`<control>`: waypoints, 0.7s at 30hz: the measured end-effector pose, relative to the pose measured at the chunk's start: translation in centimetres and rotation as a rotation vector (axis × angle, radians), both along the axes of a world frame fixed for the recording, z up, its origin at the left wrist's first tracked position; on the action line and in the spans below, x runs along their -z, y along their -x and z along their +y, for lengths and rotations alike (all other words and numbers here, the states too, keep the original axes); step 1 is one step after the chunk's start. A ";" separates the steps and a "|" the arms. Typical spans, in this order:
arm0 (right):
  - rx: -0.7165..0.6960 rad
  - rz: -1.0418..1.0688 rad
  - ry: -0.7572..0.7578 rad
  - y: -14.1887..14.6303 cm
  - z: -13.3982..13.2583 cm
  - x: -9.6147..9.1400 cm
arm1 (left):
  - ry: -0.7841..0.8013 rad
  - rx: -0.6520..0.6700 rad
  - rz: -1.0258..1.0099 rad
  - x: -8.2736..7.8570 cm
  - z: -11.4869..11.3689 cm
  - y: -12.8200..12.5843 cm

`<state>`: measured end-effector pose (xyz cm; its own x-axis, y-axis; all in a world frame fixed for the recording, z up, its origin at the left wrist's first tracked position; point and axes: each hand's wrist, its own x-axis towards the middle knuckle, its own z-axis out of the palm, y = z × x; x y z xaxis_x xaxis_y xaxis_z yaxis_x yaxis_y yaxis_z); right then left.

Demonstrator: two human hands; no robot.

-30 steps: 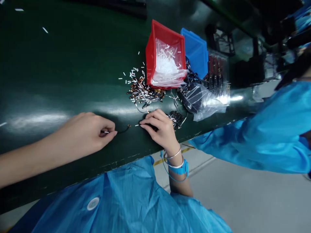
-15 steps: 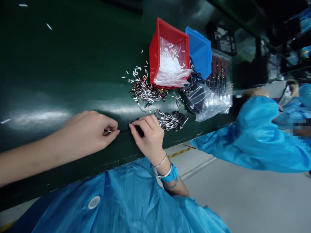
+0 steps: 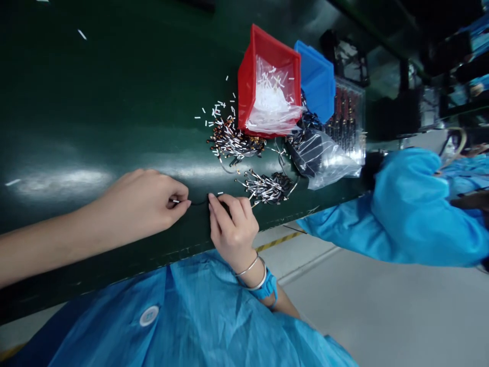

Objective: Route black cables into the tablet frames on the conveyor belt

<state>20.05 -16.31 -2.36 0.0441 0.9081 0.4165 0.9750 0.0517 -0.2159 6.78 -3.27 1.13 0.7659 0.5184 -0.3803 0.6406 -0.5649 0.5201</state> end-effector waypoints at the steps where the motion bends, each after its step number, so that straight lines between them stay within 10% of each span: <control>1: -0.002 -0.005 0.001 0.0 -0.1 0.0 | 0.005 -0.001 0.000 0.0 0.0 0.0; 21: 0.097 -0.035 0.098 2.0 -2.5 0.7 | -0.254 0.094 -0.030 -0.3 -1.6 0.7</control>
<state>18.07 -18.77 -3.05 0.1206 0.9367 0.3287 0.9815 -0.0629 -0.1808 6.06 -4.89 1.43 0.8241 0.5205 -0.2236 0.5657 -0.7357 0.3724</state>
